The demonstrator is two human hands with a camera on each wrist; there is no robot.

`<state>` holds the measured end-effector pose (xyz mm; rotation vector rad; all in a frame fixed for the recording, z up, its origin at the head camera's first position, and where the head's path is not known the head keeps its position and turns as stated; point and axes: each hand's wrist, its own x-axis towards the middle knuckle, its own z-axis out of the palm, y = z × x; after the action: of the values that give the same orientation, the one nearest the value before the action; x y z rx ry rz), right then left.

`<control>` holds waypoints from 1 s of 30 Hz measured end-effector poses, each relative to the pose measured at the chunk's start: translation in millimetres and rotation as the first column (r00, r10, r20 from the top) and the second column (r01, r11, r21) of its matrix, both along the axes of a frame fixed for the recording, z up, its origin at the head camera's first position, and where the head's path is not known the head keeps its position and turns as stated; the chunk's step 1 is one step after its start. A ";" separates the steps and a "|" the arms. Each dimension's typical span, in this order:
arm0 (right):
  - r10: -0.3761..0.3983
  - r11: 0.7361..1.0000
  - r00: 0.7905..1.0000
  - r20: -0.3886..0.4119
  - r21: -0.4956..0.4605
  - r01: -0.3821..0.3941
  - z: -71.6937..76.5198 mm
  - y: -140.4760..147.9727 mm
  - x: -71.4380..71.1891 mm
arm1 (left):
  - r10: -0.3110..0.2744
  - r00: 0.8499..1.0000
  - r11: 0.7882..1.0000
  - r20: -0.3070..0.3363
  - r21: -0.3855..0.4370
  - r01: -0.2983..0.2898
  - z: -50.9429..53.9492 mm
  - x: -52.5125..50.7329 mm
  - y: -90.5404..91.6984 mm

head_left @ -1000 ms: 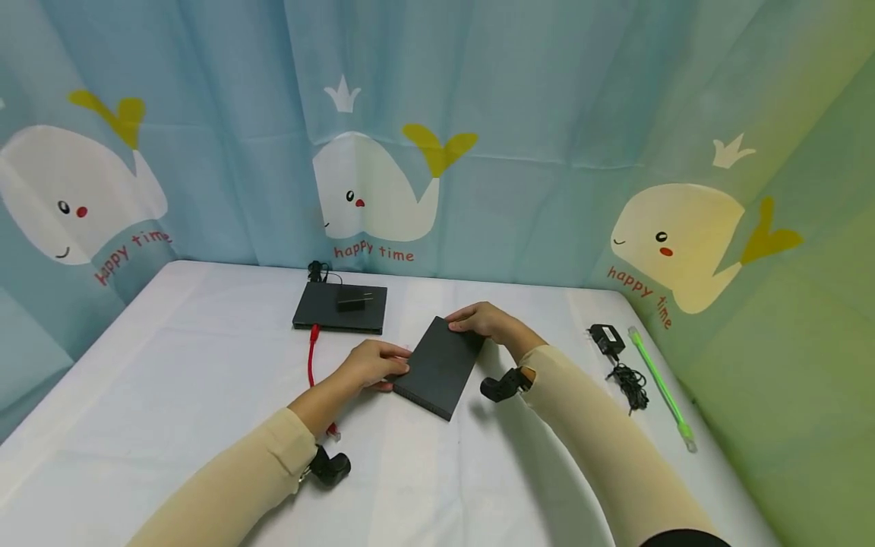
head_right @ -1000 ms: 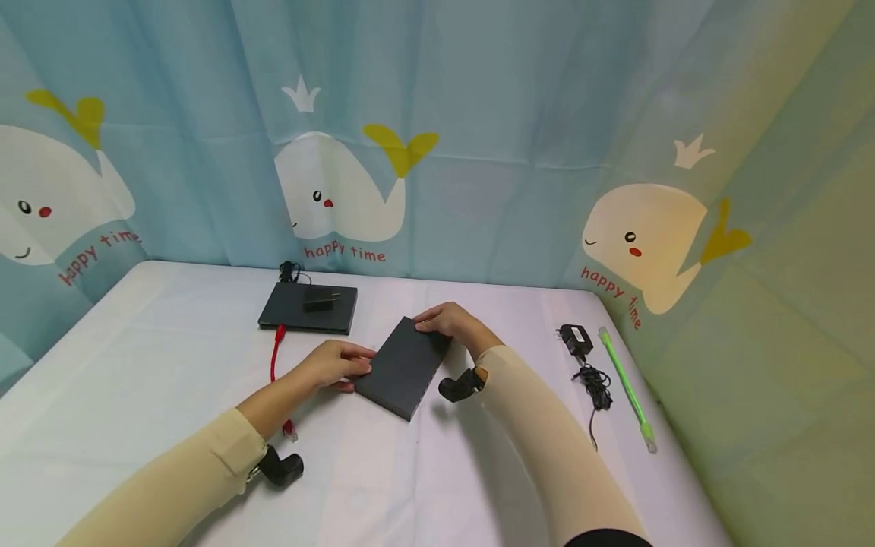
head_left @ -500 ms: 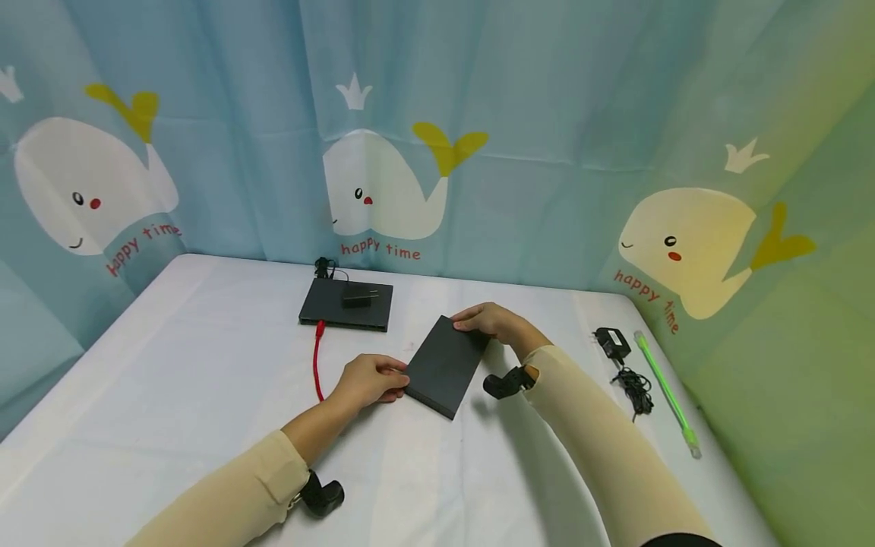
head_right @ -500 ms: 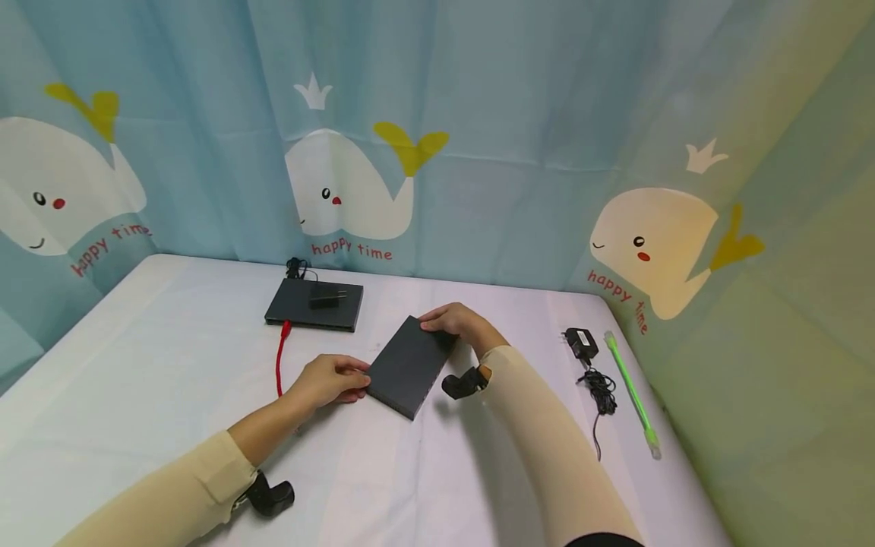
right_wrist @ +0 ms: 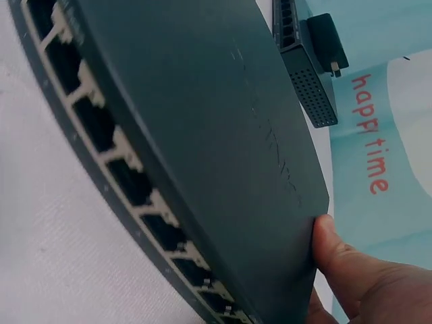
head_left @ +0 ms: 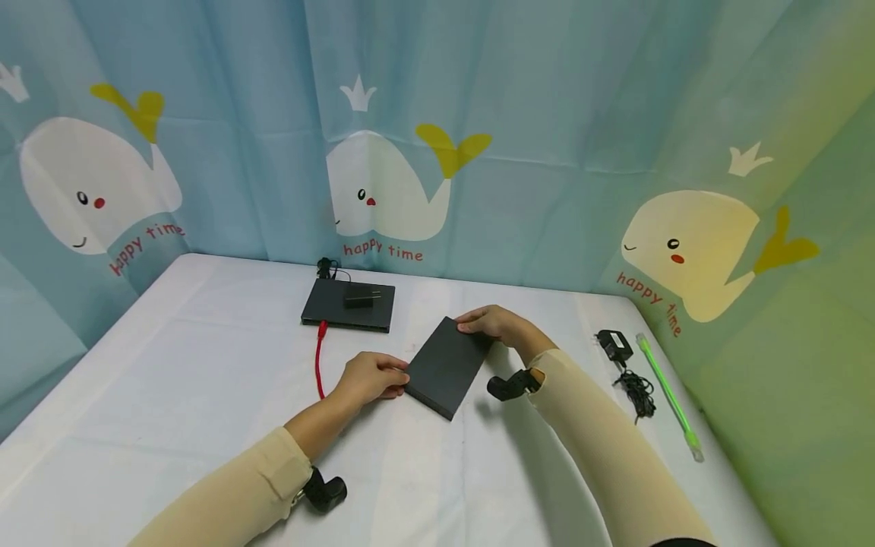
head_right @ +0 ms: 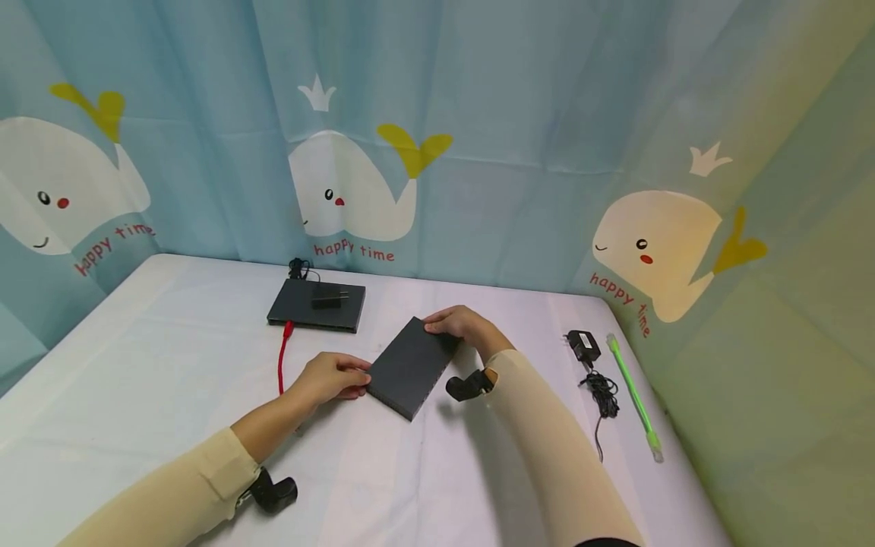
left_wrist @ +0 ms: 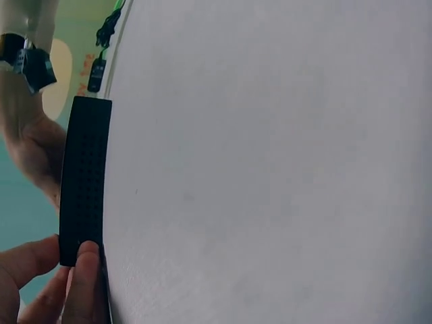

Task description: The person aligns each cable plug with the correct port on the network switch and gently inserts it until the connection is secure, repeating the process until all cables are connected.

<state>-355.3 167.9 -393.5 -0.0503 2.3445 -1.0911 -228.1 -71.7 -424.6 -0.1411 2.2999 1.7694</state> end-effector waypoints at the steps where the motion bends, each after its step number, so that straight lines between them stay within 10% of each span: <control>1: -0.002 1.000 1.000 0.001 0.000 0.002 -0.4 1.6 0.5 | -0.001 1.000 1.000 -0.002 -0.006 0.001 0.0 -1.0 -0.1; 21: -0.161 0.985 0.985 -0.055 -0.063 0.158 -7.7 23.2 22.2 | 0.025 0.999 0.994 -0.021 -0.109 -0.027 2.3 -31.8 -4.5; 30: -0.222 0.974 0.970 -0.095 -0.075 0.215 -9.4 22.8 30.8 | 0.067 0.998 0.997 -0.010 -0.026 -0.068 -0.4 -28.2 -7.8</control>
<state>-324.5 190.7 -402.8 0.1354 2.4502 -1.2974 -256.4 -79.5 -425.1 -0.2186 2.3512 1.7759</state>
